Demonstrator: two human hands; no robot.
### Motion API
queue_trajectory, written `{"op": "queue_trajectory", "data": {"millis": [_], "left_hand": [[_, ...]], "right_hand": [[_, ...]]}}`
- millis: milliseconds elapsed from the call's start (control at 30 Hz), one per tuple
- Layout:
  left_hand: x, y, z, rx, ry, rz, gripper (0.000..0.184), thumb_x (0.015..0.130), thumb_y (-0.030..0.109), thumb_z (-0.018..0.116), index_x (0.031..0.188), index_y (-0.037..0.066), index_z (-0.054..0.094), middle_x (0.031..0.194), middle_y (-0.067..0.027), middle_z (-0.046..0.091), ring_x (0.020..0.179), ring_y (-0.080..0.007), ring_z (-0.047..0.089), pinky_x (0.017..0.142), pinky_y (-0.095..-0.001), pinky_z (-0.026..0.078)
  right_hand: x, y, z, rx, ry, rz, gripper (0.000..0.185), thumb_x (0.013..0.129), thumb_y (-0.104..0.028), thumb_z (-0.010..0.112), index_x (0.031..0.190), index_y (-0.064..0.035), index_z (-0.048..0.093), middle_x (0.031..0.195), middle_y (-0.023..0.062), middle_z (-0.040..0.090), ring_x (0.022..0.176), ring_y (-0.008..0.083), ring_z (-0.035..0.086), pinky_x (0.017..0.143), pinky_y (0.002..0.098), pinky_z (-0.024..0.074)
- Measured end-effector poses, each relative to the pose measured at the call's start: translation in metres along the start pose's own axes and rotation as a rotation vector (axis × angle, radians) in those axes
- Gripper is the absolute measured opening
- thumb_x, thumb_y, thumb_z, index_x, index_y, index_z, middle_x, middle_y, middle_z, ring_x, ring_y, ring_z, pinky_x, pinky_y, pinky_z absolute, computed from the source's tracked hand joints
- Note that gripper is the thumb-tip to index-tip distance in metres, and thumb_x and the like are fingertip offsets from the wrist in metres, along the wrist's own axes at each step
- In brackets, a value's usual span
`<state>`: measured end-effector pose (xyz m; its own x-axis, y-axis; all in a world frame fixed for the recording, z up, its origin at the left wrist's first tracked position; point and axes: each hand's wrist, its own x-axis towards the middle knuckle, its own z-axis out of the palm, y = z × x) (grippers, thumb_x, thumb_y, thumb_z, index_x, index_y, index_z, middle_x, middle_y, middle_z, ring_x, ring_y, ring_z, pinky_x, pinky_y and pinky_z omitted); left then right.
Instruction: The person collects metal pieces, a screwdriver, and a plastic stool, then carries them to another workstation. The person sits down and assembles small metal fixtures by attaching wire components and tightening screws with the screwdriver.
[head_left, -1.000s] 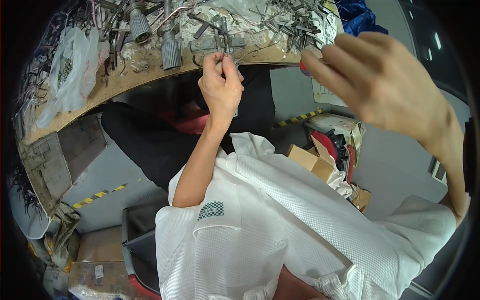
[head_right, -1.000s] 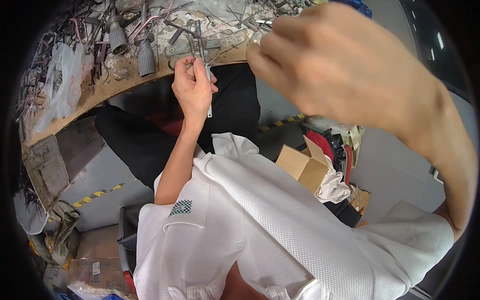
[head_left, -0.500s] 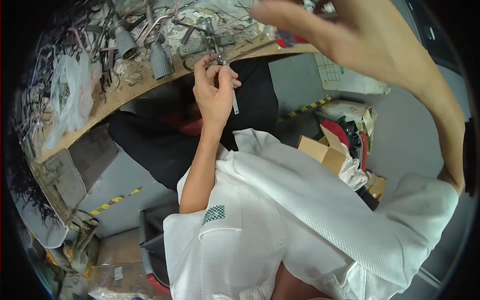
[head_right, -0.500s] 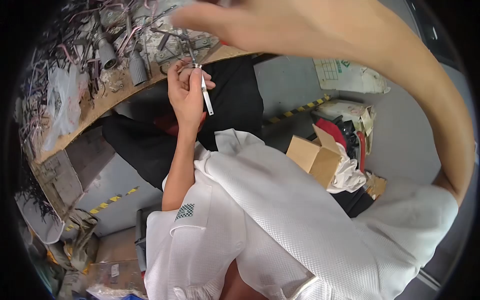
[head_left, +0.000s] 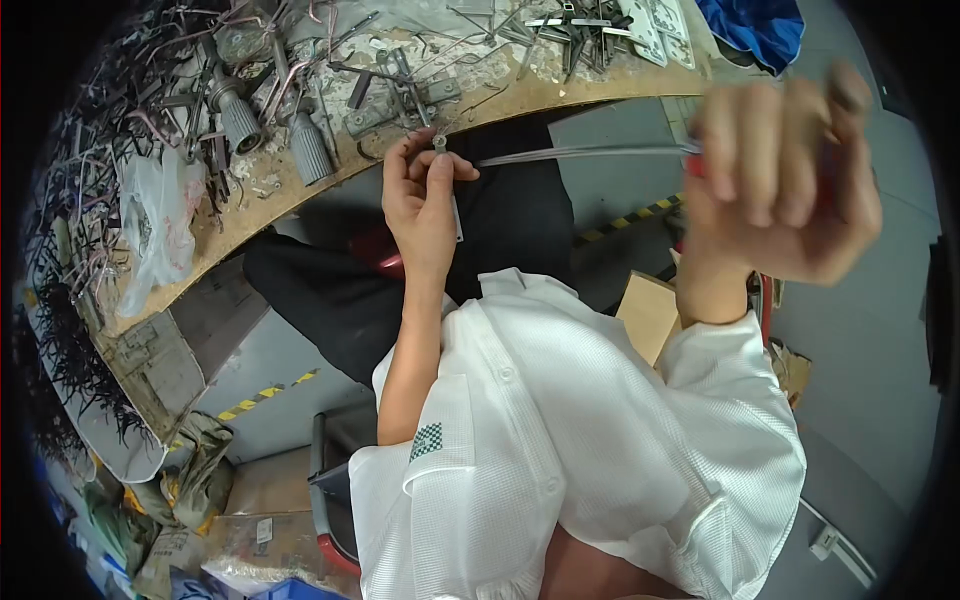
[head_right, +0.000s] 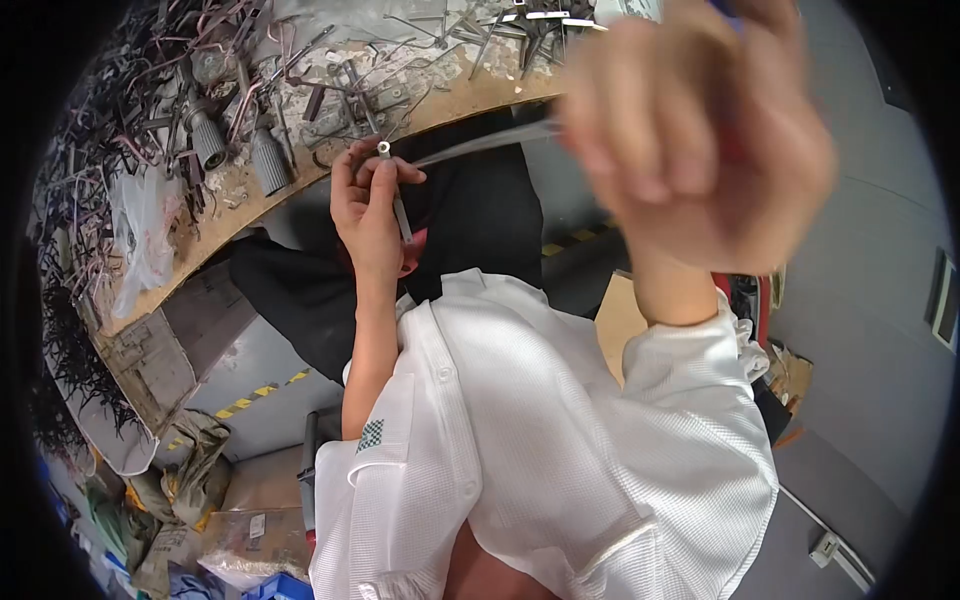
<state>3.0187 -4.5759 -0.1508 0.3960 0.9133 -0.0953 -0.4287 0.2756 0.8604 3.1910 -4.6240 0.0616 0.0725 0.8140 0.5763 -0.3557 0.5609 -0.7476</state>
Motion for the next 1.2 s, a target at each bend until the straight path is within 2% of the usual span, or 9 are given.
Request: {"op": "queue_trajectory", "data": {"millis": [33,100,167,233,333,633,767,1033,1200], "left_hand": [[-0.001,0.001,0.001,0.012,-0.002,-0.002,0.03,0.101,0.002,0.054,0.128,-0.005,0.047,0.087,-0.0083,0.065,0.079,-0.0138,0.064,0.077,-0.0263,0.053],[-0.001,-0.001,0.002,0.032,-0.005,-0.007,0.03,0.101,0.003,0.054,0.129,-0.005,0.047,0.087,-0.0084,0.065,0.079,-0.0141,0.065,0.076,-0.0262,0.052],[-0.001,-0.005,0.003,-0.011,-0.002,0.0,0.03,0.102,0.004,0.054,0.129,-0.005,0.046,0.086,-0.0087,0.065,0.077,-0.0145,0.064,0.073,-0.0256,0.052],[-0.002,-0.005,0.004,-0.023,0.008,0.003,0.03,0.102,0.005,0.054,0.13,-0.005,0.045,0.085,-0.0088,0.065,0.075,-0.0147,0.064,0.072,-0.0253,0.051],[-0.004,0.003,0.008,-0.008,0.024,-0.052,0.031,0.103,0.008,0.054,0.131,-0.004,0.044,0.08,-0.0063,0.062,0.066,-0.0106,0.058,0.062,-0.0222,0.048],[-0.003,0.0,0.014,0.121,0.102,-0.061,0.03,0.106,0.012,0.052,0.13,-0.002,0.043,0.072,-0.0041,0.057,0.057,-0.0072,0.047,0.051,-0.0194,0.037],[-0.002,0.002,0.016,0.126,0.123,-0.082,0.027,0.106,0.011,0.052,0.128,0.0,0.041,0.069,-0.0035,0.056,0.056,-0.007,0.047,0.05,-0.0188,0.036],[-0.003,0.003,0.019,0.087,0.2,-0.119,0.022,0.104,0.009,0.054,0.119,0.003,0.038,0.067,-0.0044,0.055,0.053,-0.0078,0.046,0.048,-0.0195,0.035],[-0.004,0.001,0.016,0.082,0.187,-0.108,0.021,0.104,0.01,0.055,0.116,0.004,0.038,0.067,-0.0049,0.055,0.052,-0.0082,0.046,0.048,-0.0198,0.035]], "right_hand": [[-0.01,-0.008,-0.009,0.005,0.012,-0.002,0.035,0.102,-0.024,0.04,0.129,-0.003,0.051,0.056,-0.0026,0.05,0.047,0.0073,0.046,0.047,0.0247,0.0389],[-0.028,-0.016,-0.019,-0.4,0.14,0.153,0.028,0.1,-0.019,0.047,0.119,-0.0007,0.058,0.056,-0.0028,0.049,0.049,0.0053,0.045,0.046,0.0234,0.0376],[-0.05,-0.006,-0.02,-0.891,0.336,0.651,0.02,0.096,-0.013,0.058,0.11,-0.0009,0.065,0.063,-0.0022,0.056,0.053,0.0019,0.047,0.049,0.0203,0.0384],[-0.064,0.029,-0.028,-0.865,0.328,0.73,0.016,0.091,-0.008,0.068,0.106,-0.0015,0.07,0.074,-0.0008,0.064,0.059,0.002,0.052,0.053,0.0192,0.0414],[-0.074,0.075,-0.045,-0.969,0.243,0.681,0.021,0.091,-0.012,0.072,0.11,-0.0026,0.071,0.086,-0.0006,0.069,0.067,0.0039,0.058,0.059,0.0207,0.0467],[-0.065,0.147,-0.046,-1.007,-0.016,0.505,0.016,0.089,-0.011,0.072,0.102,-0.0002,0.072,0.09,0.0054,0.072,0.077,0.0127,0.065,0.072,0.0251,0.0516],[-0.066,0.15,-0.044,-1.007,0.065,0.527,0.013,0.087,-0.007,0.074,0.097,0.0005,0.072,0.089,0.0079,0.072,0.078,0.0166,0.067,0.073,0.0259,0.0516],[-0.069,0.15,-0.04,-0.948,0.189,0.487,0.007,0.089,-0.004,0.073,0.094,0.0001,0.072,0.088,0.0064,0.072,0.074,0.0133,0.066,0.067,0.0261,0.051],[-0.071,0.153,-0.037,-0.977,0.2,0.51,0.011,0.091,-0.008,0.073,0.099,-0.0015,0.071,0.088,0.0062,0.073,0.073,0.0111,0.066,0.067,0.0249,0.051]]}}
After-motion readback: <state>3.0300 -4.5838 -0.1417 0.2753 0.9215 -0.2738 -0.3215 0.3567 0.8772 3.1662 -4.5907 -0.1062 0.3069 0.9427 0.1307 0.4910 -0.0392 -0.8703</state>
